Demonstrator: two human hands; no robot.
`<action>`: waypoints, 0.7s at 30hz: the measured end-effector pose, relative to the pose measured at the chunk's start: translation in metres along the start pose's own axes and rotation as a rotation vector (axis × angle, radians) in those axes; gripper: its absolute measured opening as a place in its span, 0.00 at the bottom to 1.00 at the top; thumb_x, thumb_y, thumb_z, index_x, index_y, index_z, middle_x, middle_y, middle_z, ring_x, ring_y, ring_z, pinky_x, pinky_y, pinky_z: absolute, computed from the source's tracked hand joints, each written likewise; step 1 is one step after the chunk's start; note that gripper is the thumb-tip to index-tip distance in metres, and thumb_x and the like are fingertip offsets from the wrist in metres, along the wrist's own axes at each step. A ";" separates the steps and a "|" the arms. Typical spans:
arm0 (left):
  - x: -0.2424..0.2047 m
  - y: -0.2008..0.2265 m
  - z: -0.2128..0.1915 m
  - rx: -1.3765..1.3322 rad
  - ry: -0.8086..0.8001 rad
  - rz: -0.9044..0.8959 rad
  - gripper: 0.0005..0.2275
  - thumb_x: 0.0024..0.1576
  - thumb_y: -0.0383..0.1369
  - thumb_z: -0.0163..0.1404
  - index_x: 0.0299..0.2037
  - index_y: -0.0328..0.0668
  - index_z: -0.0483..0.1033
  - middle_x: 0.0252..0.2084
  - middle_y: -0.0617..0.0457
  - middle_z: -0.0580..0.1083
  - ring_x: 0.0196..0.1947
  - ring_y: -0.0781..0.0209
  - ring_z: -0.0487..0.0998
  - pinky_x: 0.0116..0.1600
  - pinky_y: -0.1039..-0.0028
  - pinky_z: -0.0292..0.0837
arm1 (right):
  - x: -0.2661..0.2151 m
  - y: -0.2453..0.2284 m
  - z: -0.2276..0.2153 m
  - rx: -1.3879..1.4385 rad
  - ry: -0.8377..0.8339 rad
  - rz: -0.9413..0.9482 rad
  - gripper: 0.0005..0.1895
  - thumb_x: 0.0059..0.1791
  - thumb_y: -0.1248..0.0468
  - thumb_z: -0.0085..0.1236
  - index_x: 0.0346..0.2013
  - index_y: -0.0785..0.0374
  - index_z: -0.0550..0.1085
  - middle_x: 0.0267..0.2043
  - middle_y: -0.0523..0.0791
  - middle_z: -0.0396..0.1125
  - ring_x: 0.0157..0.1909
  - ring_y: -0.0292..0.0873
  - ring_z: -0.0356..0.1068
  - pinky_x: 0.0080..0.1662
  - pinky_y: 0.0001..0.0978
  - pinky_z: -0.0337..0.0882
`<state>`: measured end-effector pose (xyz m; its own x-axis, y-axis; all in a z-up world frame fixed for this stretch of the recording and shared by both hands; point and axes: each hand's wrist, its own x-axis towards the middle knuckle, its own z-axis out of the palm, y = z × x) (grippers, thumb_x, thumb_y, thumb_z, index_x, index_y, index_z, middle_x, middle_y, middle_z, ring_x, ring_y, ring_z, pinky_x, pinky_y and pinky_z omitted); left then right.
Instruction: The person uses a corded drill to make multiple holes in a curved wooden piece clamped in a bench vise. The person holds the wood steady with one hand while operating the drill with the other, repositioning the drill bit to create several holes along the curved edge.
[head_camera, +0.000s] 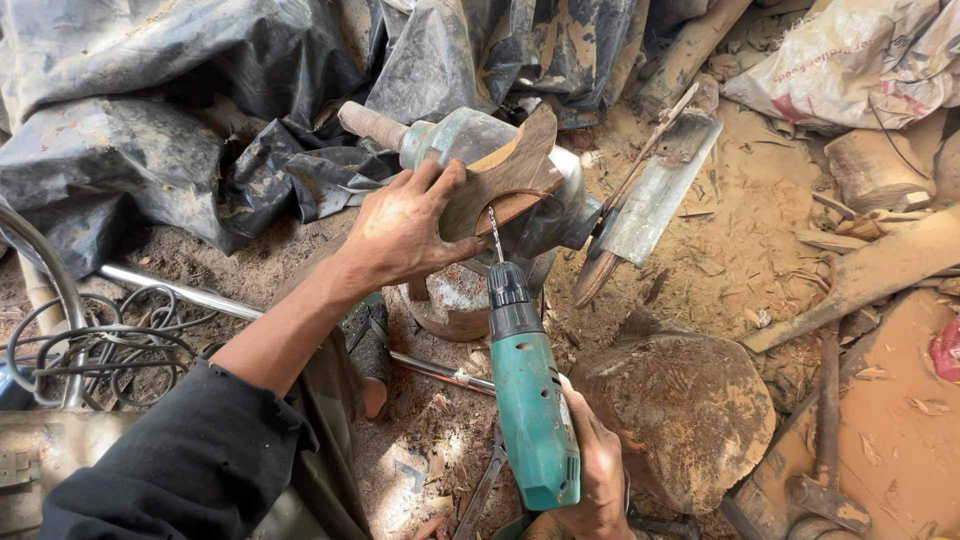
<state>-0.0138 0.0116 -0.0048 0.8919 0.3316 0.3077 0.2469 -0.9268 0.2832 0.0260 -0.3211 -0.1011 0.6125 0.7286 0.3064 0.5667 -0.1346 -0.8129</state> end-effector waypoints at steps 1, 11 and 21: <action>0.000 0.000 0.000 -0.001 0.010 0.009 0.45 0.44 0.56 0.64 0.67 0.36 0.59 0.53 0.42 0.69 0.52 0.40 0.73 0.51 0.52 0.73 | 0.000 0.003 0.001 0.027 -0.005 0.026 0.46 0.35 0.67 0.72 0.66 0.65 0.63 0.53 0.48 0.74 0.50 0.44 0.80 0.49 0.34 0.80; 0.004 0.000 -0.001 0.008 -0.018 0.020 0.42 0.46 0.54 0.63 0.65 0.36 0.59 0.52 0.42 0.68 0.49 0.41 0.74 0.50 0.53 0.75 | 0.012 -0.016 -0.009 -0.133 -0.079 -0.064 0.44 0.34 0.67 0.70 0.63 0.70 0.64 0.46 0.51 0.75 0.46 0.51 0.80 0.46 0.40 0.79; 0.003 -0.003 -0.010 -0.044 -0.053 0.067 0.42 0.42 0.46 0.65 0.65 0.35 0.58 0.51 0.37 0.67 0.49 0.35 0.74 0.50 0.50 0.74 | 0.041 -0.030 -0.014 -0.402 -0.086 -0.251 0.40 0.36 0.70 0.64 0.62 0.75 0.63 0.48 0.59 0.71 0.47 0.60 0.76 0.47 0.46 0.75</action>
<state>-0.0160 0.0172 0.0048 0.9248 0.2584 0.2791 0.1704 -0.9375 0.3035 0.0418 -0.2971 -0.0569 0.3915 0.8226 0.4124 0.8698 -0.1844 -0.4577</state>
